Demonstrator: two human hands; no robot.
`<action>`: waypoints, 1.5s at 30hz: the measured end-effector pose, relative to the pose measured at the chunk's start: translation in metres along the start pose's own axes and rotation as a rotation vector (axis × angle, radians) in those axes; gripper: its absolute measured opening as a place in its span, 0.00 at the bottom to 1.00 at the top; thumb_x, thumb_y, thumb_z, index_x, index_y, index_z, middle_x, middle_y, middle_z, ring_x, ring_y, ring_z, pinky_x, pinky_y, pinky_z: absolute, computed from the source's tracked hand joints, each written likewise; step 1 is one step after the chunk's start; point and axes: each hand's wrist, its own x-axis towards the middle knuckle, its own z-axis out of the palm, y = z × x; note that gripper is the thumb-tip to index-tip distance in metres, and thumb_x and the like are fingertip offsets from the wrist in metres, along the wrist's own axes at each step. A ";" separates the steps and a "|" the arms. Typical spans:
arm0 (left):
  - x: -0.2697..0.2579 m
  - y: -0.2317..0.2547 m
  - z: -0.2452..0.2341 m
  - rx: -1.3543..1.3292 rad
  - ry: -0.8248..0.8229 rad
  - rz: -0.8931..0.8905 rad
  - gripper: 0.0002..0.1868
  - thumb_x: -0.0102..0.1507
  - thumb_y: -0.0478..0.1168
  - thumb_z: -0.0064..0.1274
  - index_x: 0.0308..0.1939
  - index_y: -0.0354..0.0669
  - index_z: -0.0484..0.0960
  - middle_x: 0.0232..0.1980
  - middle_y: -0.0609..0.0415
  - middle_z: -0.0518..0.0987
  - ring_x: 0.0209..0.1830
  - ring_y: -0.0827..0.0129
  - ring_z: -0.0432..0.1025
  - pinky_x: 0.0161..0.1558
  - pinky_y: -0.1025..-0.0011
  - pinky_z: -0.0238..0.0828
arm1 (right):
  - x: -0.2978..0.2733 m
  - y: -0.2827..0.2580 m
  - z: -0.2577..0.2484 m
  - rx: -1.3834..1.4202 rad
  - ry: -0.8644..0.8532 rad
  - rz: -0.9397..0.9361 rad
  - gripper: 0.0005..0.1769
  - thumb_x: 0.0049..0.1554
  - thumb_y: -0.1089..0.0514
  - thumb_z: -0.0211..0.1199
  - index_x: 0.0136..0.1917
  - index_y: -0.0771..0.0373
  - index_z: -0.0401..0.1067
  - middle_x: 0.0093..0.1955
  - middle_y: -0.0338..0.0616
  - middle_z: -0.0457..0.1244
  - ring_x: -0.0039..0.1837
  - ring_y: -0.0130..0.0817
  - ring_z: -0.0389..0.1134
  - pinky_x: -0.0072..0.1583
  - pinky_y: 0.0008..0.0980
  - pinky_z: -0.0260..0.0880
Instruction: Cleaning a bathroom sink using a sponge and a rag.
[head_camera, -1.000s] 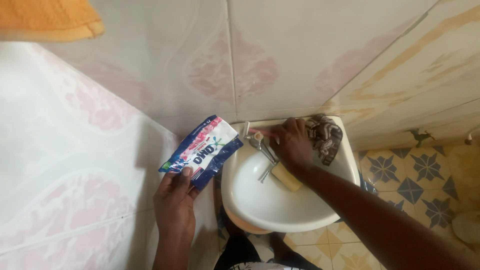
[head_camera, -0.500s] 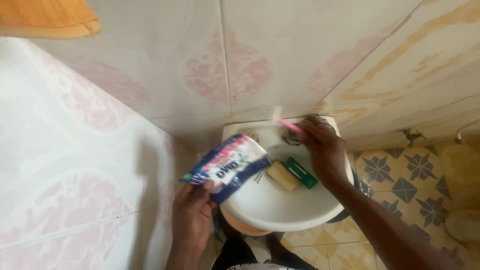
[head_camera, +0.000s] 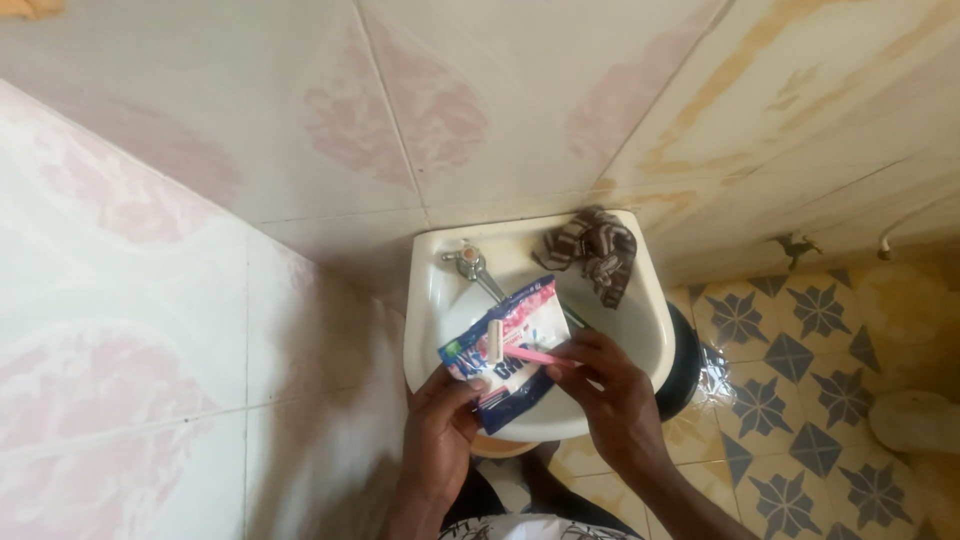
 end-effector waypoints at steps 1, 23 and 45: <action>-0.001 -0.001 -0.001 0.001 0.001 0.001 0.18 0.60 0.33 0.53 0.55 0.31 0.81 0.48 0.47 0.84 0.46 0.64 0.79 0.53 0.64 0.76 | -0.001 0.002 -0.001 0.001 -0.002 0.000 0.15 0.54 0.57 0.68 0.54 0.64 0.78 0.61 0.42 0.69 0.59 0.33 0.75 0.59 0.31 0.72; -0.020 -0.021 0.008 -0.012 0.311 0.080 0.20 0.59 0.36 0.59 0.55 0.38 0.79 0.46 0.48 0.82 0.42 0.61 0.79 0.45 0.62 0.80 | -0.019 0.014 0.017 -0.172 -0.005 -0.047 0.13 0.54 0.60 0.69 0.53 0.63 0.80 0.52 0.46 0.70 0.50 0.36 0.74 0.50 0.36 0.77; -0.026 0.026 -0.015 0.153 0.377 -0.016 0.17 0.61 0.35 0.58 0.53 0.30 0.81 0.45 0.46 0.83 0.41 0.63 0.79 0.42 0.65 0.78 | 0.123 0.015 0.037 -0.768 0.304 -0.856 0.18 0.51 0.61 0.60 0.55 0.62 0.79 0.59 0.50 0.69 0.62 0.51 0.68 0.69 0.52 0.63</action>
